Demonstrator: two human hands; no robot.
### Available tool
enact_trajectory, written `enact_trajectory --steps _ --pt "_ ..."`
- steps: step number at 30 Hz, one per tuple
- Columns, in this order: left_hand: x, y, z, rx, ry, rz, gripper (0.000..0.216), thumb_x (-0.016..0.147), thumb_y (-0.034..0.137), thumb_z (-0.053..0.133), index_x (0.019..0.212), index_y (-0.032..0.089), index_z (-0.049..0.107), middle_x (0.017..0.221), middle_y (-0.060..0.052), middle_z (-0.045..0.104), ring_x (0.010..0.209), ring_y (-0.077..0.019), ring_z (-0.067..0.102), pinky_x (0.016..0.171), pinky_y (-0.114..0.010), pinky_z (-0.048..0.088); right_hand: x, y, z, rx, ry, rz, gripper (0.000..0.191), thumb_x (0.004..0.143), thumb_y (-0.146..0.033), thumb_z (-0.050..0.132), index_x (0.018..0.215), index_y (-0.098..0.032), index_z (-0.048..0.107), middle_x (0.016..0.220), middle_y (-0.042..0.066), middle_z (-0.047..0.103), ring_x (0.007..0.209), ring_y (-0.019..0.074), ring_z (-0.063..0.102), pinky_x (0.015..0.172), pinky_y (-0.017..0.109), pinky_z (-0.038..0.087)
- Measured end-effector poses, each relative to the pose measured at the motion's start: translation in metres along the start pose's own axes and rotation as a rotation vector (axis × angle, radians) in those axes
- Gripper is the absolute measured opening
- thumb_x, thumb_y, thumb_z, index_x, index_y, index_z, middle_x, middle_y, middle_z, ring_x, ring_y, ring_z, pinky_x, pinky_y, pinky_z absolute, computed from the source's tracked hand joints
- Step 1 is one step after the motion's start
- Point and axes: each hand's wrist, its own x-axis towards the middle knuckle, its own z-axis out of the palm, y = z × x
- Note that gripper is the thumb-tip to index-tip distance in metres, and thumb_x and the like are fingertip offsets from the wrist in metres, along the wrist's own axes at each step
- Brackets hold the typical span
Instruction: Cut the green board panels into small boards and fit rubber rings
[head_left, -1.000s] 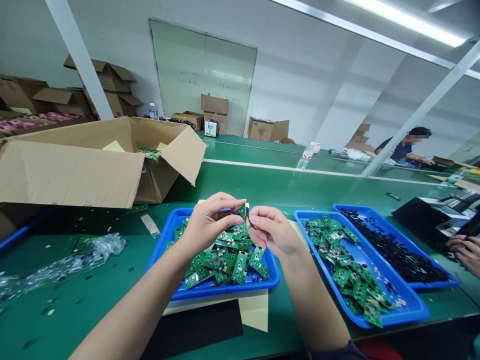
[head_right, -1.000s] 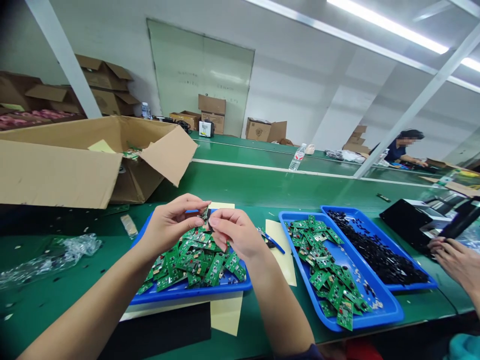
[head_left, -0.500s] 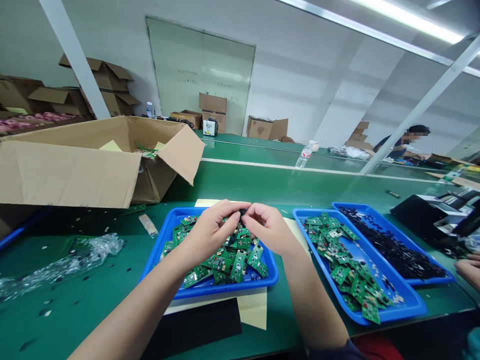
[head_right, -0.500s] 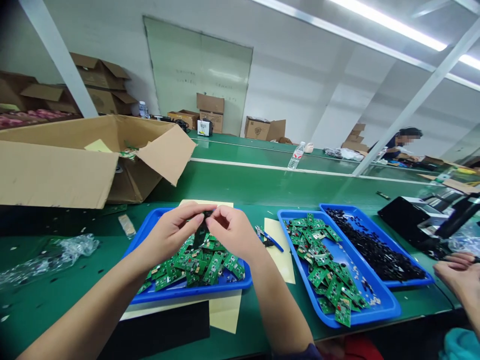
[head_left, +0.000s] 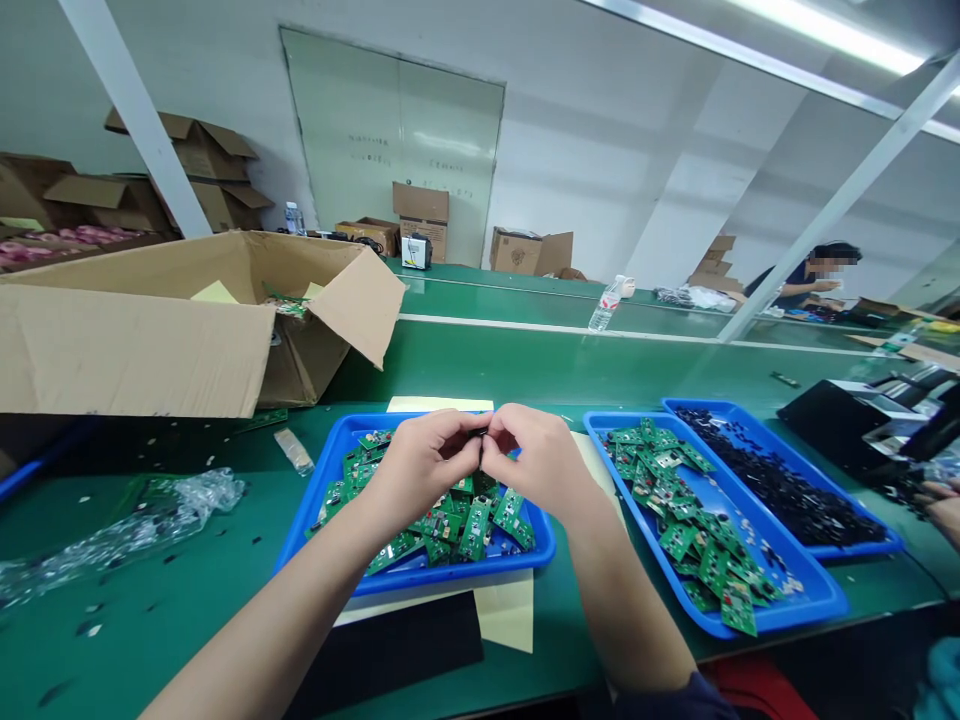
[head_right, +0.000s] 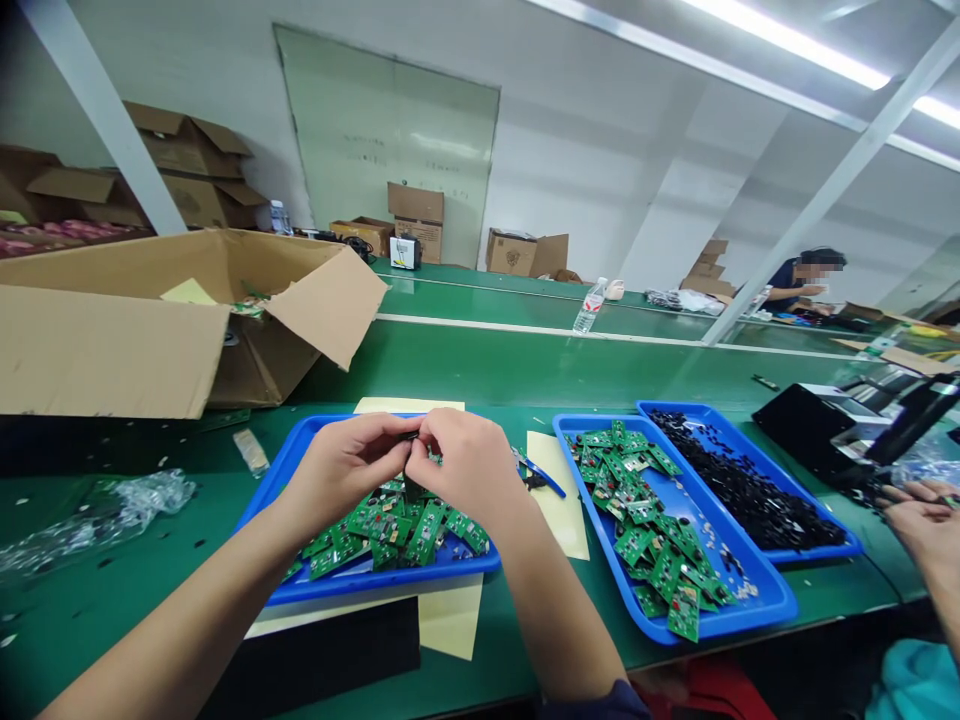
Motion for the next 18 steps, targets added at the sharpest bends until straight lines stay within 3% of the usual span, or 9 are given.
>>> enact_trajectory --steps 4,6,8,11,13,18 --pt "-0.003 0.006 -0.001 -0.021 0.128 0.013 0.022 0.075 0.015 0.057 0.092 0.018 0.07 0.074 -0.003 0.072 0.058 -0.0125 0.063 0.052 -0.022 0.052 0.003 0.01 -0.003 -0.076 0.279 0.124 0.016 0.068 -0.015 0.048 0.057 -0.022 0.039 0.055 -0.001 0.045 0.054 0.013 0.04 0.054 0.026 0.031" --pt "-0.003 0.009 -0.003 -0.059 0.18 0.004 0.021 0.075 0.016 0.059 0.093 0.018 0.07 0.081 -0.004 0.073 0.062 -0.0125 0.064 0.055 -0.022 0.053 0.002 0.011 -0.009 0.076 0.32 0.196 0.013 0.074 -0.018 0.049 0.063 -0.022 0.044 0.058 -0.002 0.049 0.054 0.0127 0.045 0.055 0.026 0.036" --pt "-0.002 0.01 -0.003 -0.117 0.205 -0.011 0.019 0.075 0.019 0.062 0.092 0.017 0.07 0.082 -0.004 0.073 0.064 -0.0131 0.065 0.056 -0.022 0.054 0.0 0.008 -0.014 0.328 0.247 0.206 0.003 0.079 -0.023 0.051 0.082 -0.022 0.05 0.069 -0.001 0.056 0.06 0.0131 0.053 0.058 0.026 0.042" --pt "-0.001 0.008 -0.002 -0.167 0.255 -0.01 0.018 0.074 0.024 0.067 0.09 0.017 0.07 0.076 -0.003 0.071 0.062 -0.0129 0.063 0.054 -0.022 0.053 -0.004 -0.001 -0.013 0.574 0.055 0.174 0.036 0.079 -0.026 0.058 0.112 -0.024 0.044 0.085 0.001 0.061 0.072 0.0139 0.059 0.063 0.027 0.048" --pt "0.0 0.006 -0.002 -0.127 0.303 0.033 0.016 0.075 0.024 0.067 0.089 0.018 0.069 0.077 -0.002 0.071 0.065 -0.013 0.064 0.058 -0.023 0.054 -0.005 -0.005 -0.008 0.613 -0.008 0.158 0.043 0.079 -0.023 0.057 0.119 -0.025 0.04 0.087 0.001 0.061 0.076 0.0137 0.059 0.067 0.027 0.05" --pt "0.003 0.002 -0.009 0.225 0.366 0.252 0.01 0.077 0.021 0.064 0.084 0.024 0.07 0.079 -0.001 0.065 0.071 -0.014 0.061 0.061 -0.025 0.051 -0.005 -0.009 0.0 0.617 0.018 0.13 0.045 0.082 -0.02 0.053 0.124 -0.025 0.04 0.081 0.0 0.058 0.074 0.0136 0.059 0.067 0.028 0.051"
